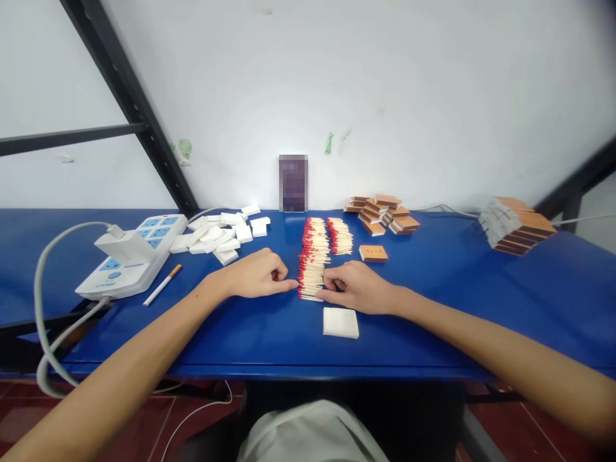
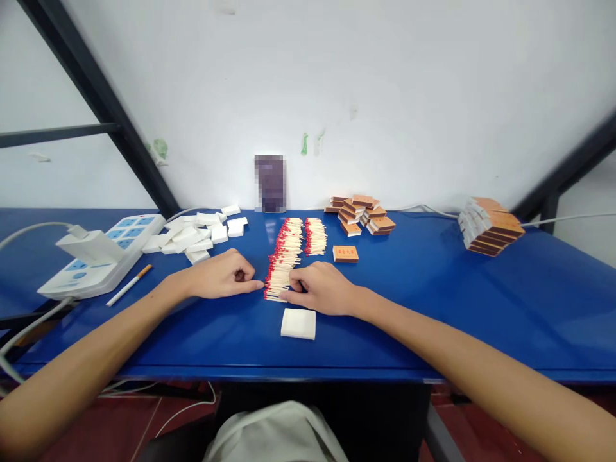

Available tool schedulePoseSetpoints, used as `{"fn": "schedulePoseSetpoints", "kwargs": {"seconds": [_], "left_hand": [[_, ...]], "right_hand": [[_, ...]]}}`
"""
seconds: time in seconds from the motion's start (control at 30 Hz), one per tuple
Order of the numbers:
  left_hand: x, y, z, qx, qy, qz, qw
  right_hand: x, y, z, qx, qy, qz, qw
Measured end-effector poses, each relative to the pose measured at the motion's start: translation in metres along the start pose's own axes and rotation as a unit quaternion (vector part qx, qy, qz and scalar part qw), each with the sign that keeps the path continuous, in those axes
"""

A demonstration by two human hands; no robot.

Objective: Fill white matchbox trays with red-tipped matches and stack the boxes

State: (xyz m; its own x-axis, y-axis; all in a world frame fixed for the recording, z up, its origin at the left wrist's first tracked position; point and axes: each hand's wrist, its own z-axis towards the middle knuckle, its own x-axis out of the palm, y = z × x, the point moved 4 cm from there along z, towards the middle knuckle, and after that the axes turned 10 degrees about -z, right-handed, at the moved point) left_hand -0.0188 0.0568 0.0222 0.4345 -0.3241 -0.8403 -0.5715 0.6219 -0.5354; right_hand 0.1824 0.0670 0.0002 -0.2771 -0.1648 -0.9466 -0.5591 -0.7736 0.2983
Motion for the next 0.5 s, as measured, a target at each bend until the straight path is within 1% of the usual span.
{"fn": "schedulePoseSetpoints", "kwargs": {"seconds": [0.17,0.37,0.5], "left_hand": [[0.001,0.006,0.000,-0.032,0.006,-0.011,0.999],[0.004,0.012,0.002,-0.050,0.002,-0.044,0.998],[0.005,0.014,0.001,-0.060,0.005,-0.046,0.997]], "right_hand": [[-0.001,0.001,0.000,0.003,-0.013,-0.005,1.000],[0.004,0.001,0.001,0.011,-0.025,-0.043,0.999],[0.005,0.002,0.001,0.007,-0.031,-0.044,0.999]]}}
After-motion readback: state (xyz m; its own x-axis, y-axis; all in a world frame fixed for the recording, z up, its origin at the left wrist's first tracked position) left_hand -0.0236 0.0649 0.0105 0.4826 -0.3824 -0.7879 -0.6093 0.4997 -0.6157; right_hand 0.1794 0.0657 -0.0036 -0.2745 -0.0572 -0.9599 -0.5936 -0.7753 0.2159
